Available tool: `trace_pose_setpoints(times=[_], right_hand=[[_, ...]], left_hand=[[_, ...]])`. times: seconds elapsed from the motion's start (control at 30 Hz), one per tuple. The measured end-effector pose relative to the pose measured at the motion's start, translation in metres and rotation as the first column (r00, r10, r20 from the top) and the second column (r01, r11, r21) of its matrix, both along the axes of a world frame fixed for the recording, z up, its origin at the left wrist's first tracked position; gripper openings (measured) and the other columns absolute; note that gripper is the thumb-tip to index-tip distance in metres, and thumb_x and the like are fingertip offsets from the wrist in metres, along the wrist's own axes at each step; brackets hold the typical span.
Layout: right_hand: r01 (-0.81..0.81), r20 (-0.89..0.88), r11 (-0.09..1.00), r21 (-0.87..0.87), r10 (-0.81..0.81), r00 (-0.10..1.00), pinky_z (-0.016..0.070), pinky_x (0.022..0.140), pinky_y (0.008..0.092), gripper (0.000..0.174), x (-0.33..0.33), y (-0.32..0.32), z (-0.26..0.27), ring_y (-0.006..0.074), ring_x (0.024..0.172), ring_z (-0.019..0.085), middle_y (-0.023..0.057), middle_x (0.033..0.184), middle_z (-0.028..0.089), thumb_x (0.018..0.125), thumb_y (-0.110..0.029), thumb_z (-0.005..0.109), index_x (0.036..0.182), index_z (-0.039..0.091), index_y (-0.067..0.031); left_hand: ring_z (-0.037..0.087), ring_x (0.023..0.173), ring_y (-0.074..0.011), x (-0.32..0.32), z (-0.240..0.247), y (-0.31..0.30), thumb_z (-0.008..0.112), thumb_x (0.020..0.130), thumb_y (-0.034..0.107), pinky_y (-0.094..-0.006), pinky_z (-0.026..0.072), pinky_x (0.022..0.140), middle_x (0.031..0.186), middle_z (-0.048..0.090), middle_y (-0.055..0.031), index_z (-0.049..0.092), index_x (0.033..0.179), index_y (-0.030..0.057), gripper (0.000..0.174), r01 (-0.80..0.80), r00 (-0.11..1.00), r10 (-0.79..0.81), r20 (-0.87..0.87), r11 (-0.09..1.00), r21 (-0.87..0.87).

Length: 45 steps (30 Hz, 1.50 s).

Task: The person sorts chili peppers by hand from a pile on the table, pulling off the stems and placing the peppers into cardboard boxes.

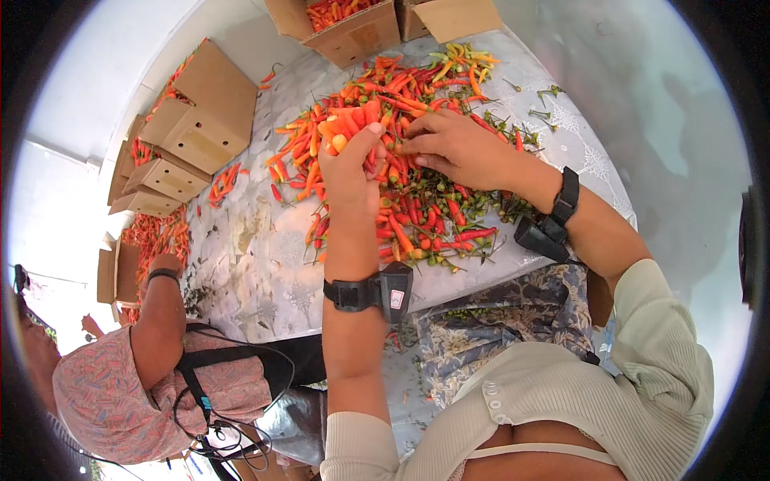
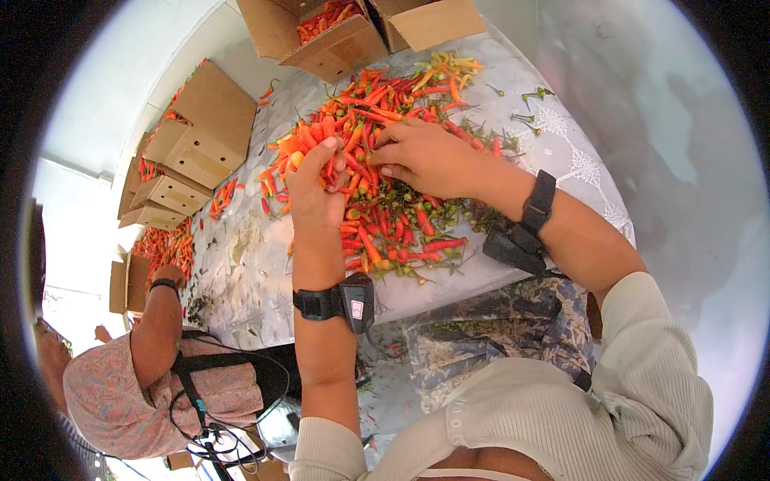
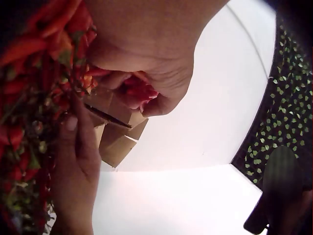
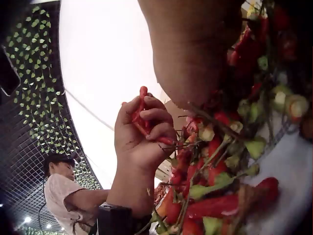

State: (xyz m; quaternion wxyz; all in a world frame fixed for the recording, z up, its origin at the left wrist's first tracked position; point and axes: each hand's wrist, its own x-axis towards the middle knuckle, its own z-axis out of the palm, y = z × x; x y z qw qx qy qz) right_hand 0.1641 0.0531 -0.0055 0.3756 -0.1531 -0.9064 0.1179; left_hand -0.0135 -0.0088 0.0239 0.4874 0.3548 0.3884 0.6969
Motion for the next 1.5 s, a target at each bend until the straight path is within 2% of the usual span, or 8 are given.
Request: trace_pose_setpoints(times=[0.13, 0.33, 0.53, 0.63, 0.77, 0.87, 1.07, 1.5], right_hand=[[0.048, 0.146, 0.998, -0.048, -0.04, 0.989, 0.0436, 0.09, 0.039, 0.019, 0.002, -0.001, 0.004, 0.0282, 0.104, 0.054, 0.009, 0.107, 0.06, 0.084, -0.013, 0.065, 0.102, 0.067, -0.0082], [0.07, 0.037, 0.98, -0.184, -0.064, 0.997, 0.0483, 0.081, 0.0372, 0.019, 0.005, 0.002, 0.004, 0.0248, 0.085, 0.061, 0.0082, 0.088, 0.063, 0.078, -0.007, 0.069, 0.097, 0.065, -0.0046], [0.058, -0.071, 0.846, -0.529, -0.112, 0.991, 0.0494, 0.072, 0.031, 0.018, 0.003, 0.006, -0.002, 0.0177, 0.077, 0.062, 0.0064, 0.082, 0.063, 0.078, -0.004, 0.068, 0.095, 0.064, -0.0021], [0.032, -0.058, 0.905, -0.424, -0.063, 0.996, 0.0497, 0.072, 0.0357, 0.019, 0.004, 0.011, -0.005, 0.0257, 0.079, 0.064, 0.0093, 0.082, 0.066, 0.076, -0.011, 0.07, 0.093, 0.066, -0.0043], [0.009, -0.197, 0.894, -0.449, -0.109, 0.974, 0.0489, 0.072, 0.0299, 0.016, 0.002, 0.013, -0.006, 0.0151, 0.078, 0.061, 0.0052, 0.086, 0.065, 0.082, -0.007, 0.07, 0.096, 0.066, -0.0018], [-0.046, -0.34, 0.831, -0.554, -0.176, 0.924, 0.049, 0.074, 0.0247, 0.012, 0.006, 0.011, 0.009, 0.0104, 0.083, 0.061, 0.0034, 0.089, 0.066, 0.083, -0.006, 0.069, 0.094, 0.067, -0.0018], [-0.181, -0.523, 0.829, -0.528, -0.149, 0.839, 0.0477, 0.075, 0.028, 0.015, 0.004, 0.01, 0.009, 0.0126, 0.081, 0.061, 0.0044, 0.084, 0.068, 0.081, -0.012, 0.072, 0.092, 0.069, -0.0027], [-0.172, -0.378, 0.765, -0.62, -0.099, 0.92, 0.0451, 0.069, 0.0229, 0.017, 0.008, 0.007, 0.012, 0.0064, 0.081, 0.054, -0.0002, 0.09, 0.06, 0.088, -0.017, 0.067, 0.089, 0.064, -0.0008]], left_hand=[[0.057, 0.054, -0.0083, 0.008, 0.006, -0.003, 0.067, 0.077, 0.002, -0.0182, 0.0348, 0.039, 0.078, 0.067, -0.0066, 0.06, 0.091, 0.0046, 0.016, -0.013, 1.0, 0.014, 0.021, 0.999, -0.037], [0.058, 0.055, -0.0085, 0.01, 0.005, -0.002, 0.067, 0.077, 0.001, -0.0179, 0.034, 0.039, 0.081, 0.067, -0.0077, 0.057, 0.093, 0.0051, 0.019, 0.004, 1.0, -0.004, -0.025, 1.0, -0.012], [0.056, 0.055, -0.0072, 0.011, -0.001, 0.0, 0.072, 0.077, 0.002, -0.0177, 0.0341, 0.04, 0.074, 0.063, -0.0027, 0.057, 0.093, 0.0061, 0.022, -0.001, 0.993, 0.003, -0.116, 1.0, 0.016], [0.056, 0.055, -0.0068, 0.012, 0.001, -0.001, 0.073, 0.077, 0.002, -0.0177, 0.0344, 0.041, 0.074, 0.063, -0.0023, 0.057, 0.095, 0.0062, 0.024, 0.01, 0.991, -0.008, -0.135, 1.0, 0.012], [0.058, 0.06, -0.0073, 0.012, 0.002, -0.002, 0.072, 0.078, 0.001, -0.0194, 0.0415, 0.047, 0.077, 0.064, -0.0031, 0.058, 0.097, 0.0041, 0.024, -0.015, 0.987, 0.014, -0.157, 1.0, -0.01], [0.06, 0.066, -0.0083, 0.021, -0.007, 0.005, 0.072, 0.079, 0.003, -0.022, 0.048, 0.058, 0.08, 0.065, -0.0038, 0.059, 0.096, 0.0007, 0.022, -0.192, 0.918, 0.246, -0.31, 0.962, 0.193], [0.058, 0.076, -0.0075, 0.02, -0.01, 0.004, 0.075, 0.079, 0.009, -0.022, 0.0487, 0.067, 0.085, 0.062, -0.002, 0.059, 0.097, -0.0003, 0.026, -0.092, 0.862, 0.109, -0.496, 0.994, 0.059], [0.058, 0.077, -0.0094, 0.02, -0.014, 0.003, 0.081, 0.073, 0.019, -0.0255, 0.0491, 0.07, 0.086, 0.063, -0.0025, 0.061, 0.098, 0.001, 0.037, -0.022, 0.813, 0.071, -0.577, 0.996, 0.091]])
